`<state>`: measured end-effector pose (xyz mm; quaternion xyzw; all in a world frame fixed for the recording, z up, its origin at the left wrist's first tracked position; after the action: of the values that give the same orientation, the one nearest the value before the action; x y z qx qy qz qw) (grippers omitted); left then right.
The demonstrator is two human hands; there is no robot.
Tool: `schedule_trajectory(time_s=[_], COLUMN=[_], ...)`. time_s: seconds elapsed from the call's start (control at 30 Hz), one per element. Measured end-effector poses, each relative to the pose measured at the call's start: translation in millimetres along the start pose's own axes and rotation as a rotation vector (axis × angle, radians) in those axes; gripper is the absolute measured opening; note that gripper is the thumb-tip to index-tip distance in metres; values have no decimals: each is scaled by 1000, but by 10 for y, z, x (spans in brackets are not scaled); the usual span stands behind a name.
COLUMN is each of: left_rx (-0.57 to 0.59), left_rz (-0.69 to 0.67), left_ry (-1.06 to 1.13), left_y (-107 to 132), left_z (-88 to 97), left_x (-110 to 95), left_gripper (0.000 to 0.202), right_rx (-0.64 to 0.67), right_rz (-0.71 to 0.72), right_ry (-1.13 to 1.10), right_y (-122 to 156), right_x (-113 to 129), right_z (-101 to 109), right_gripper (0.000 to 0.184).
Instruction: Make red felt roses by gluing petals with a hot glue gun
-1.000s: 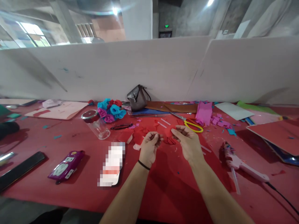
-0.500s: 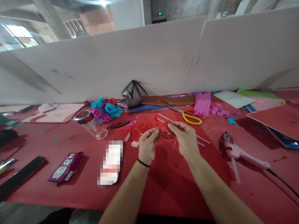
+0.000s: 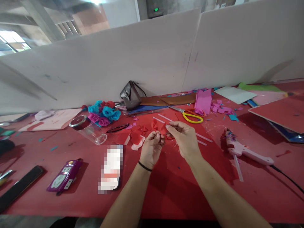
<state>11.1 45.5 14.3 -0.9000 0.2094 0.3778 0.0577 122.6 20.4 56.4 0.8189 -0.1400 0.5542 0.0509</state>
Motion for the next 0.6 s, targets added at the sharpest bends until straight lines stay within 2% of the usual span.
schedule_trajectory(time_s=[0.3,0.5,0.6], left_rx=[-25,-80,-95], left_rz=[-25,-62,-86], left_ry=[38,-42,-81], left_y=[-48,-59,-66], left_z=[40,18,24], left_x=[81,78,81], left_gripper=[29,27,26], right_rx=[20,43,14], right_rz=[15,32,29], right_ry=[42,56,51], right_y=[18,32,31], right_x=[-12,-38,-22], right_z=[-18,-30,-35], right_gripper=[23,21,23])
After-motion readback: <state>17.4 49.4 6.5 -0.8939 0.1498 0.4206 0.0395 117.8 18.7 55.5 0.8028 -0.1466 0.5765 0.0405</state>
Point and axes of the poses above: each hand's wrist, its own y-axis away from the middle knuckle, its own z-axis out of the back of the hand, x = y × z, the point moved 2 cm from there along -y, towards the middle knuckle, and after that the axes turned 11 degrees about x, right-handed, at the moved point
